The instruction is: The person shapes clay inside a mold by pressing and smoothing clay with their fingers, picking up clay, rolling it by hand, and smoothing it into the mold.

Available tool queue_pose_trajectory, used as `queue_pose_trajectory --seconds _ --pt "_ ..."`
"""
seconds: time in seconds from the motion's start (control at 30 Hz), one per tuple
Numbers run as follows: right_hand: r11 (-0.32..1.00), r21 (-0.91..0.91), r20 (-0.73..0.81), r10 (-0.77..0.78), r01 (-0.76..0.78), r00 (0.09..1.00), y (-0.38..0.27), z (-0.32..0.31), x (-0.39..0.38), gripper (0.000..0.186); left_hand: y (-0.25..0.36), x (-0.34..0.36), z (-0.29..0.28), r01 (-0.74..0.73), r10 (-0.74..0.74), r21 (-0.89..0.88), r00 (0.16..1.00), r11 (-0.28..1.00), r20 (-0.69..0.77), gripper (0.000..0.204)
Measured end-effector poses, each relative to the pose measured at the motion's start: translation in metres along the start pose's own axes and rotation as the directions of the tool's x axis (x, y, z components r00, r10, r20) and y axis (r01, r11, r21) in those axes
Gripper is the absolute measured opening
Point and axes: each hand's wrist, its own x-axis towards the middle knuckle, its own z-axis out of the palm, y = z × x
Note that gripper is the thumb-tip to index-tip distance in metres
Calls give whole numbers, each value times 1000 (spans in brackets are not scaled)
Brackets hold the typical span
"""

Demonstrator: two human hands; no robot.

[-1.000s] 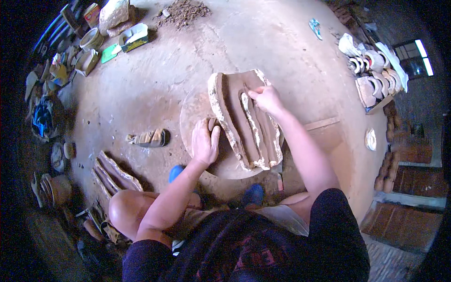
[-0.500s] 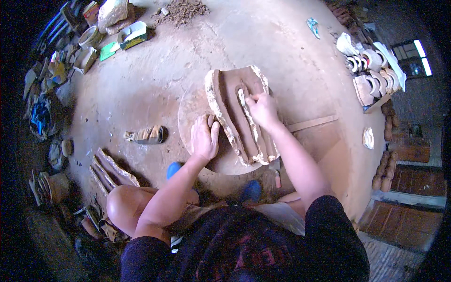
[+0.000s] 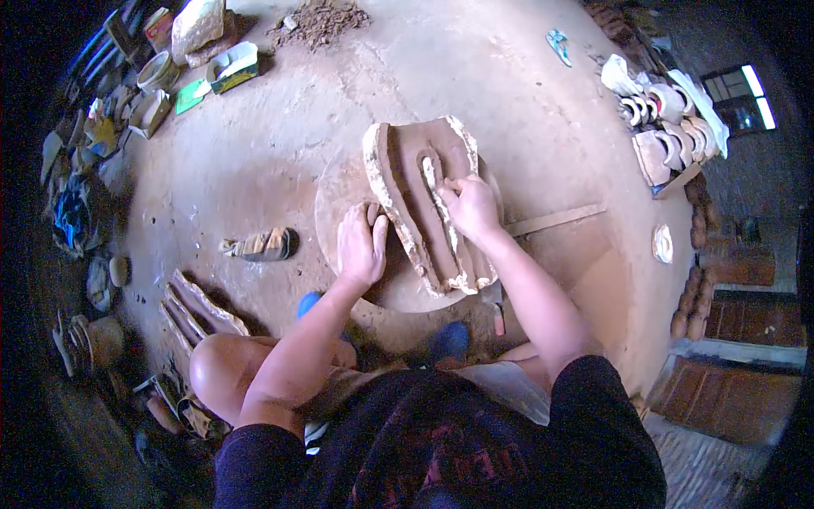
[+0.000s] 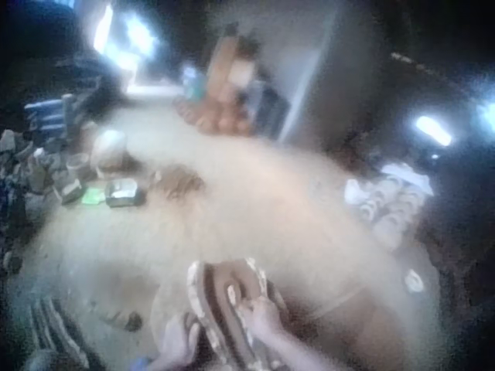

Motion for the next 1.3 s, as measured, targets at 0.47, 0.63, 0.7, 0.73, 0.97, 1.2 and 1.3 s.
queue_pose_trajectory --seconds 0.47,0.63,0.7,0.73,0.97,1.2,1.3 --pt "973 -103 321 -162 205 933 20 -33 44 32 -3 14 0 -13 15 -45 999 999 32 41" --pt "777 -276 631 -297 565 716 31 -27 18 25 -6 14 0 -17 17 -3 1000 1000 18 39" --pt "921 -280 530 -87 271 843 27 -26 -3 25 -5 15 -3 -18 18 -5 1000 1000 17 39" --pt "900 -285 550 -127 329 826 26 -31 -12 30 -6 16 -4 -19 19 -7 1000 1000 18 39" --pt "968 -236 620 85 82 780 -19 -90 -23 38 -23 20 -6 -55 58 36 996 998 -70 40" --pt "996 -52 481 -39 73 876 42 -79 32 29 -16 25 -2 -49 50 49 999 998 -12 46" --pt "991 -129 658 50 46 752 31 -84 42 56 -22 30 -5 -45 44 23 998 999 41 47"
